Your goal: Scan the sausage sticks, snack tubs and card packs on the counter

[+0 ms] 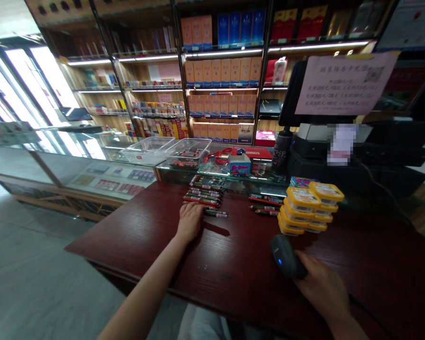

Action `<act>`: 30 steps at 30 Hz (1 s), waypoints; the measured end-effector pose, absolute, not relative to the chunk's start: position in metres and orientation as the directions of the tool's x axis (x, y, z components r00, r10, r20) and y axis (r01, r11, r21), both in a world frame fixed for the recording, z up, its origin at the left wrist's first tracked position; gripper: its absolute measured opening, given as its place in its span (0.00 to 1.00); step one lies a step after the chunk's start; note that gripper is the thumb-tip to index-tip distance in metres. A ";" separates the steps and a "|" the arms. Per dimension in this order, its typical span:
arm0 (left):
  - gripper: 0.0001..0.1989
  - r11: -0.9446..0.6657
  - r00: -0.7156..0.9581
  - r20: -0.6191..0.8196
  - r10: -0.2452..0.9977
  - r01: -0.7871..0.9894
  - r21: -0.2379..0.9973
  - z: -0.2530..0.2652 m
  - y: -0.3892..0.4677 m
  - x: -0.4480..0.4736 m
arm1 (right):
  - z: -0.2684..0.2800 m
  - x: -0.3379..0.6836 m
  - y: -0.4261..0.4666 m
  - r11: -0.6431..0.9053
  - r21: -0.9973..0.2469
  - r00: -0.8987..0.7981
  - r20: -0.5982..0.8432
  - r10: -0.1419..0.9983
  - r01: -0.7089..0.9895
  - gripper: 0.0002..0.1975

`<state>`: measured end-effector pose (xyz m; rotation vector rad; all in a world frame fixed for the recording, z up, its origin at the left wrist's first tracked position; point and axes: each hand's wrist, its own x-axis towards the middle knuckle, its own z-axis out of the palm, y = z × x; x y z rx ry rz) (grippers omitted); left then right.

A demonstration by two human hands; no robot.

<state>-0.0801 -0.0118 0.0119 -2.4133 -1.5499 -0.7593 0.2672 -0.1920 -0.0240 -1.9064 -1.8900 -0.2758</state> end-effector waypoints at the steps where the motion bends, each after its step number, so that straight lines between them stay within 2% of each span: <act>1: 0.13 -0.478 0.346 0.500 0.794 0.864 0.160 0.012 -0.014 -0.071 | -0.022 0.266 -0.192 0.033 -0.185 0.051 0.430 0.902 0.982 0.15; 4: 0.13 -0.536 0.375 0.450 0.810 0.784 0.312 0.009 -0.021 -0.045 | -0.010 0.258 -0.192 0.047 -0.302 0.076 0.382 0.921 0.952 0.15; 8: 0.10 -0.537 0.312 0.464 0.829 0.677 0.504 -0.003 -0.029 -0.023 | 0.011 0.243 -0.196 -0.013 -0.568 0.182 0.242 0.953 0.823 0.14; 11: 0.10 -0.542 0.278 0.495 0.823 0.644 0.540 -0.010 -0.033 -0.017 | 0.022 0.231 -0.199 0.026 -0.754 0.202 0.209 0.957 0.656 0.15; 13: 0.10 -0.547 0.278 0.502 0.819 0.640 0.539 -0.010 -0.035 -0.017 | 0.027 0.224 -0.201 0.059 -0.825 0.208 0.211 0.955 0.562 0.16; 15: 0.09 -0.547 0.283 0.498 0.820 0.643 0.536 -0.008 -0.037 -0.017 | 0.031 0.219 -0.202 0.081 -0.850 0.209 0.219 0.953 0.521 0.16; 19: 0.09 -0.544 0.299 0.481 0.824 0.653 0.527 -0.003 -0.040 -0.016 | 0.035 0.211 -0.203 0.092 -0.835 0.177 0.221 0.959 0.542 0.14; 30: 0.10 -0.578 0.338 0.491 0.803 0.642 0.503 -0.007 -0.041 -0.017 | 0.037 0.210 -0.203 0.055 -0.854 0.222 0.197 0.955 0.518 0.13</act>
